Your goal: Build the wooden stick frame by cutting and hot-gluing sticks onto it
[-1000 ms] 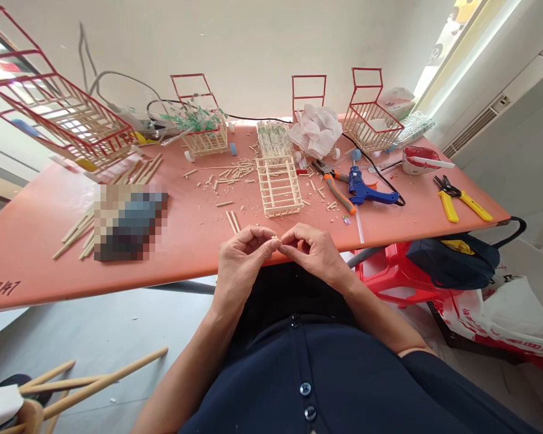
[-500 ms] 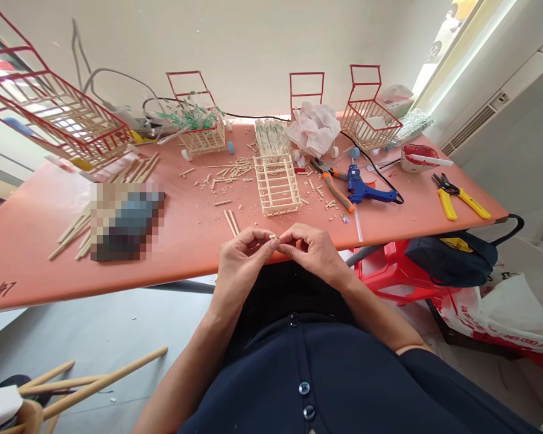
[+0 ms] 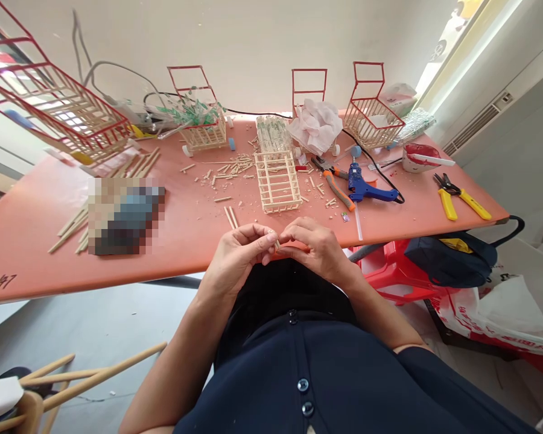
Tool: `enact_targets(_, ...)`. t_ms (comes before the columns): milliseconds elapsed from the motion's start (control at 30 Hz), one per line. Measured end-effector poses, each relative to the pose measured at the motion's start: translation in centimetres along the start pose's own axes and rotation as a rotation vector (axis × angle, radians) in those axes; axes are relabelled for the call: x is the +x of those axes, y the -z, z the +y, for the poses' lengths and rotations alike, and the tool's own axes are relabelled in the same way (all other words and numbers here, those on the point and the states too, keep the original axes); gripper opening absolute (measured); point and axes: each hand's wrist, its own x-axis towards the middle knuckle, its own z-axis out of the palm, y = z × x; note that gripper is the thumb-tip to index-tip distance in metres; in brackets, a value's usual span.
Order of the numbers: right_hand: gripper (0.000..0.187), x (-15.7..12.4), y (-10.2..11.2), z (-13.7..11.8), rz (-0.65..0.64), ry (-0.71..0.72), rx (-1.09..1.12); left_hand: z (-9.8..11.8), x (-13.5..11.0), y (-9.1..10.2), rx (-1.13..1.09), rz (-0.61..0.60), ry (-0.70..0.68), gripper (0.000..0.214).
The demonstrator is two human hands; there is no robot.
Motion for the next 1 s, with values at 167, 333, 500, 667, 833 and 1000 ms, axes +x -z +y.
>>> enact_targets(167, 0.027, -0.1, 0.0, 0.0, 0.018, 0.075, -0.06, -0.2, 0.0, 0.2, 0.051, -0.007, 0.004, 0.044)
enact_targets(333, 0.025, -0.2, 0.0, 0.1, 0.014, 0.075, -0.04, -0.5, 0.0, 0.2, 0.081, -0.016, -0.049, 0.042)
enact_targets(500, 0.023, -0.2, 0.3, 0.3, -0.042, 0.033, 0.017, -1.1, -0.4, 0.1, 0.102, 0.038, -0.116, 0.038)
enact_targets(667, 0.028, -0.2, 0.3, -0.1, -0.067, -0.134, 0.124, -1.8, -1.3, 0.1, 0.167, 0.109, -0.186, 0.03)
enact_targets(833, 0.035, -0.1, 0.1, -0.5, -0.081, -0.209, 0.224, -2.1, -2.1, 0.2, 0.26, 0.118, -0.26, 0.02)
enact_targets(1000, 0.021, -0.2, -0.3, -0.6, -0.096, -0.234, 0.253, -2.3, -2.1, 0.2, 0.299, 0.103, -0.277, 0.018)
